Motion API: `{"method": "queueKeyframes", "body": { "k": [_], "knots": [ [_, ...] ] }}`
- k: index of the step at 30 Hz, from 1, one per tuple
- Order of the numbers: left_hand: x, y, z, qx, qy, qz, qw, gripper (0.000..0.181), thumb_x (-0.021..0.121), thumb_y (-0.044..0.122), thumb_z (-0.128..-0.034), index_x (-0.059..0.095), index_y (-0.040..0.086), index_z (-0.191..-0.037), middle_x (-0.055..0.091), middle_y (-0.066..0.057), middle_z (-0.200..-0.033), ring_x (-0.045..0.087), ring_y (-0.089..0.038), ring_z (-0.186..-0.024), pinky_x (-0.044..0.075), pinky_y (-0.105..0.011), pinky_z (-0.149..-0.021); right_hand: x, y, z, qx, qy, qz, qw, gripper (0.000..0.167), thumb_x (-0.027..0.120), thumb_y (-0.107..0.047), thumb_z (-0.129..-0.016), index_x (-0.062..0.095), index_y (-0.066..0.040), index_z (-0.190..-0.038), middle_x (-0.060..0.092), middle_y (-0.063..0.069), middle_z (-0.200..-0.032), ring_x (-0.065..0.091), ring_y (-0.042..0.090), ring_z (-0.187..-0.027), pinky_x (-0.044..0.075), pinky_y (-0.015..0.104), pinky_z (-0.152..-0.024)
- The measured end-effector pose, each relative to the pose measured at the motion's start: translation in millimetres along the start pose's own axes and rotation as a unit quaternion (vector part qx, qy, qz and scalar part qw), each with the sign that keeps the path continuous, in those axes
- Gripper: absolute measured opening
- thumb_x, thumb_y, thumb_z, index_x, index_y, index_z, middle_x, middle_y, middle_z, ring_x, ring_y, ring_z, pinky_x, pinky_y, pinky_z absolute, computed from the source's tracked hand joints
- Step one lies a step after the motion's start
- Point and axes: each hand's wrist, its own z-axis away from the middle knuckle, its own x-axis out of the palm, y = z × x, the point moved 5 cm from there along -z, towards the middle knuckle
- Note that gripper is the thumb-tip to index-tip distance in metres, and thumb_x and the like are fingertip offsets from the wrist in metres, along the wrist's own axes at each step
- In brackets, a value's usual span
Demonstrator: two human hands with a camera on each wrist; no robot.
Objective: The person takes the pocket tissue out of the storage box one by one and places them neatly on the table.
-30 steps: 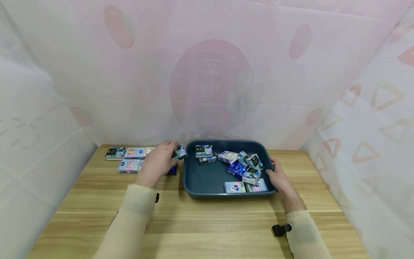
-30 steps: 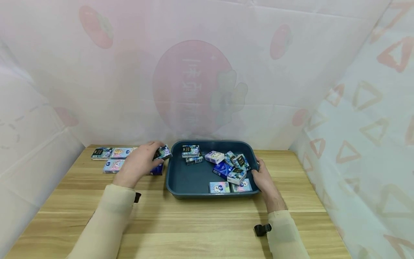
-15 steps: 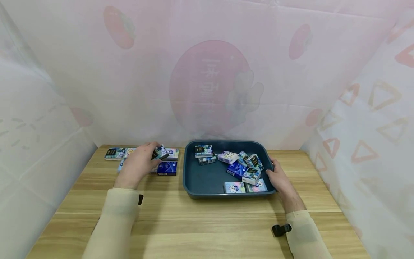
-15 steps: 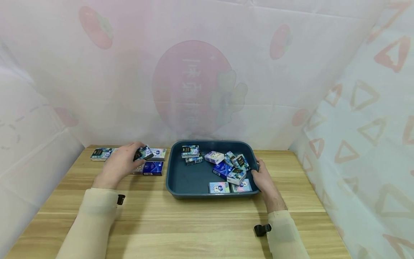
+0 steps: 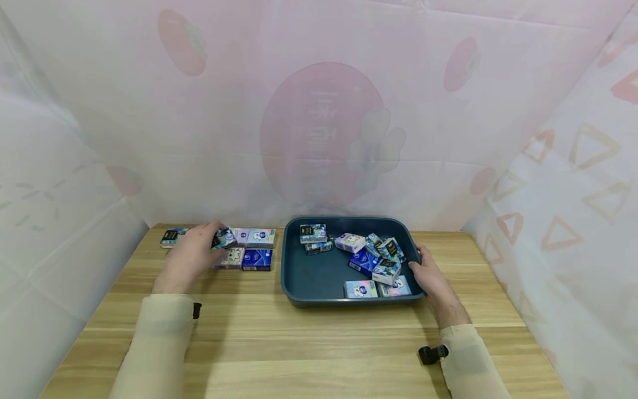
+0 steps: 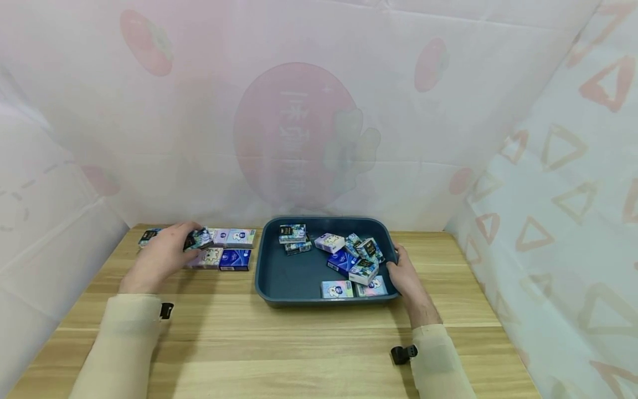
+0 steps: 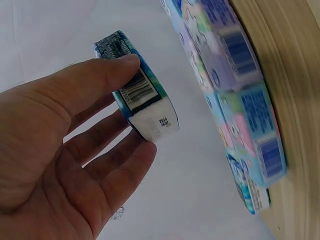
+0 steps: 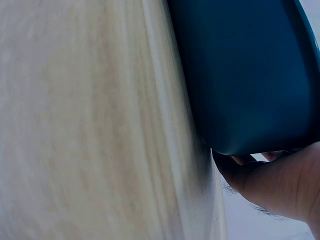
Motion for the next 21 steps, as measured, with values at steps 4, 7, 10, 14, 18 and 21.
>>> {"method": "queueKeyframes", "body": {
  "k": [4,7,10,14,18,21],
  "knots": [
    [-1.4,-11.0,3.6,0.003,0.003,-0.001,1.0,0.06,0.088,0.003,-0.0993,0.064,-0.008,-0.153,0.071,-0.039,-0.151,0.072,-0.061,-0.134,0.06,-0.076,-0.113,1.1,0.7,0.0,0.001,0.001,0.001,1.0,0.069,0.037,-0.008,-0.123,0.013,-0.01,-0.189,0.034,0.033,-0.186,0.056,0.044,-0.152,0.052,0.055,-0.123],
    [-3.0,-19.8,5.8,0.006,0.006,-0.007,0.9999,0.062,0.086,0.0,-0.0969,0.064,-0.009,-0.154,0.069,-0.039,-0.154,0.07,-0.062,-0.136,0.059,-0.077,-0.113,1.0,0.7,-0.1,-0.001,0.002,0.001,1.0,0.069,0.037,-0.008,-0.123,0.013,-0.009,-0.188,0.035,0.033,-0.186,0.056,0.044,-0.151,0.053,0.053,-0.121],
    [-5.1,-27.8,7.4,0.007,0.006,-0.013,0.9999,0.065,0.087,0.0,-0.0961,0.062,-0.01,-0.155,0.066,-0.04,-0.157,0.067,-0.063,-0.14,0.057,-0.078,-0.116,0.4,0.3,-0.3,-0.002,0.003,0.002,1.0,0.069,0.037,-0.008,-0.123,0.013,-0.009,-0.188,0.035,0.034,-0.185,0.056,0.044,-0.15,0.053,0.052,-0.119],
    [-7.8,-38.2,9.4,0.007,0.003,-0.022,0.9997,0.069,0.091,0.002,-0.0953,0.061,-0.013,-0.157,0.062,-0.042,-0.16,0.062,-0.065,-0.145,0.054,-0.08,-0.12,0.6,-0.3,-0.5,-0.003,0.004,0.002,1.0,0.069,0.037,-0.008,-0.123,0.013,-0.007,-0.188,0.036,0.034,-0.184,0.057,0.044,-0.15,0.053,0.053,-0.119],
    [-9.6,-50.4,10.4,0.004,0.008,-0.024,0.9997,0.076,0.095,0.002,-0.091,0.061,-0.014,-0.157,0.06,-0.044,-0.161,0.059,-0.068,-0.146,0.05,-0.081,-0.123,0.7,-0.3,-1.0,-0.005,0.004,0.003,1.0,0.069,0.038,-0.007,-0.123,0.013,-0.007,-0.188,0.037,0.035,-0.183,0.058,0.044,-0.149,0.054,0.052,-0.118],
    [-10.0,-61.5,10.7,-0.005,0.006,-0.014,0.9999,0.078,0.093,-0.002,-0.0896,0.059,-0.015,-0.158,0.056,-0.045,-0.163,0.056,-0.069,-0.147,0.047,-0.083,-0.126,0.7,-0.1,-1.6,-0.006,0.003,0.0,1.0,0.069,0.037,-0.007,-0.123,0.013,-0.007,-0.188,0.037,0.035,-0.183,0.057,0.045,-0.15,0.053,0.054,-0.12]
  ]
}}
